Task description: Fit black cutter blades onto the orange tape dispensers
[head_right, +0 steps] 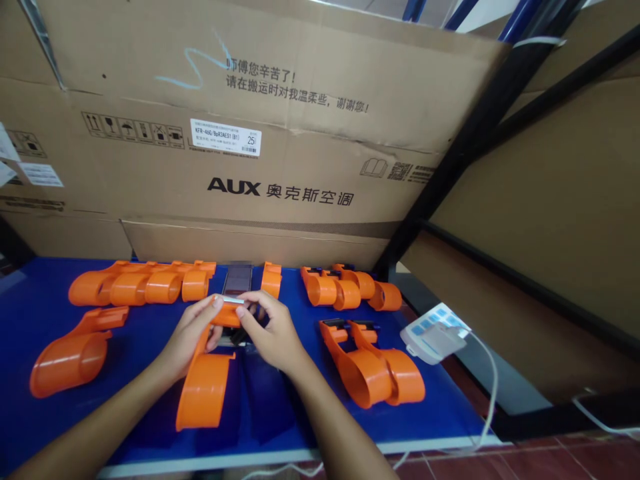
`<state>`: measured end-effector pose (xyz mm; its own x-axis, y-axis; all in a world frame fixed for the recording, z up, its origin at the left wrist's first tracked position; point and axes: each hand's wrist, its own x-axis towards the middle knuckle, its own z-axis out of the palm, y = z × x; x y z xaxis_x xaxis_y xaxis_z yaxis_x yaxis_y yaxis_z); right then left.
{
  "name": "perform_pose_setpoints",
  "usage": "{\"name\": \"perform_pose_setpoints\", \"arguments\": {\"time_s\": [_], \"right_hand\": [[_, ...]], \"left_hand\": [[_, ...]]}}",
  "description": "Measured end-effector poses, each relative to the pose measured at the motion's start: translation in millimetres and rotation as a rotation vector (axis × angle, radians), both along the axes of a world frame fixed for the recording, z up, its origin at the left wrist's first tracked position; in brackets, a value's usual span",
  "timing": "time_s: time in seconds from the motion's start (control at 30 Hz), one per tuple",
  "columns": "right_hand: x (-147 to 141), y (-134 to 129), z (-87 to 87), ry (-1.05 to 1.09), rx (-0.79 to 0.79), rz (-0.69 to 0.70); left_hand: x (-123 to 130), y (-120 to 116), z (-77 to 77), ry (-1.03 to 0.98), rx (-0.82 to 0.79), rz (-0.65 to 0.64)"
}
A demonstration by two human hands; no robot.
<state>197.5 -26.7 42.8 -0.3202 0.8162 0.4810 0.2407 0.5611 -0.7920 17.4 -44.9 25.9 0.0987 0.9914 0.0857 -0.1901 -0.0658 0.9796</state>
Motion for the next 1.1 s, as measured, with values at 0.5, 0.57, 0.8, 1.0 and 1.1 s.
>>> {"name": "perform_pose_setpoints", "arguments": {"time_s": [0.5,0.57,0.8,1.0,1.1], "right_hand": [[-8.9,-2.3,0.3,0.089,0.025,-0.153],[-8.3,-1.3,-0.6,0.106,0.015,-0.169],[2.6,9.2,-3.8,0.201,-0.044,-0.186],[13.4,13.4,-3.7,0.174,0.015,-0.315],[8.7,8.3,-4.7,-0.112,0.097,-0.143]], "left_hand": [[1.5,3.6,-4.8,-0.003,0.015,0.010],[-0.1,3.8,-4.0,-0.003,0.024,0.021],[-16.5,10.6,6.7,-0.096,-0.015,0.042],[-41.3,17.1,25.8,-0.356,-0.148,-0.038],[-46.6,17.8,31.3,-0.440,-0.191,-0.015]]}}
